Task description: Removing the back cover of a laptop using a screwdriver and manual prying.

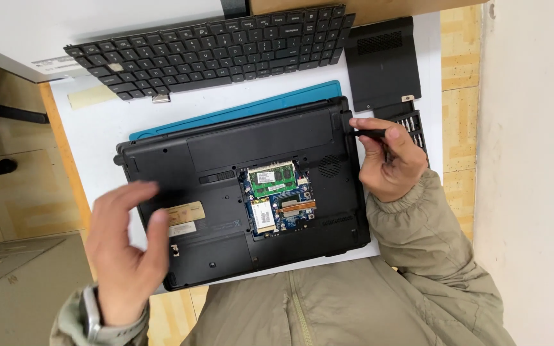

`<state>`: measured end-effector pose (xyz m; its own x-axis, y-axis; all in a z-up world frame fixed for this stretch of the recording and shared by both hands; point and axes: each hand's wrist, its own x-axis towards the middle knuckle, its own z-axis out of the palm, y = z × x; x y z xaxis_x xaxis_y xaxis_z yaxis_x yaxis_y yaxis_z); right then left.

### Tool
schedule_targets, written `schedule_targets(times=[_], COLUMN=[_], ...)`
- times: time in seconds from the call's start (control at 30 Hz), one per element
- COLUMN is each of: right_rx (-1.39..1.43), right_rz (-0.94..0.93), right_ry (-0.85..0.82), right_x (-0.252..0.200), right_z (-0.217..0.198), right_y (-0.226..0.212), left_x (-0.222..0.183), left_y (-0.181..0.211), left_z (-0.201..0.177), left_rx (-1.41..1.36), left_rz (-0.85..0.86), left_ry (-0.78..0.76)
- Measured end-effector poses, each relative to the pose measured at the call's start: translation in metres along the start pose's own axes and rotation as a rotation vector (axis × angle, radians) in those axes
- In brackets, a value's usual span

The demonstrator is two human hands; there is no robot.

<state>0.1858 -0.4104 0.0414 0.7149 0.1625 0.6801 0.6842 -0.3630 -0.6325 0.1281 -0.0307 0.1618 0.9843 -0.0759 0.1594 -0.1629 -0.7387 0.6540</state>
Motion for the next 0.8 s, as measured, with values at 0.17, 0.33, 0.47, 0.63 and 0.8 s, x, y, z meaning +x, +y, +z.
schedule_targets(times=[0.17,0.33,0.47,0.63,0.8], right_rx=[-0.235,-0.042,-0.134,-0.035,-0.122], right_rz=[-0.082,0.028,0.002,0.056,0.025], right_ry=[0.039,0.110,0.123,0.106,0.116], right_x=[-0.001,0.004,-0.007,0.001,-0.016], right_z=[0.000,0.004,-0.003,0.005,-0.006], right_y=[0.007,0.004,0.016,0.006,0.020], left_x=[0.076,0.119,0.127,0.127,0.127], left_y=[0.036,0.032,0.027,0.015,0.015], left_z=[0.063,0.132,0.151,0.159,0.157], left_rx=[0.020,0.053,-0.005,-0.089,-0.154], left_rz=[0.319,0.485,0.468,0.456,0.440], left_ry=[-0.190,-0.323,-0.455,-0.441,-0.412])
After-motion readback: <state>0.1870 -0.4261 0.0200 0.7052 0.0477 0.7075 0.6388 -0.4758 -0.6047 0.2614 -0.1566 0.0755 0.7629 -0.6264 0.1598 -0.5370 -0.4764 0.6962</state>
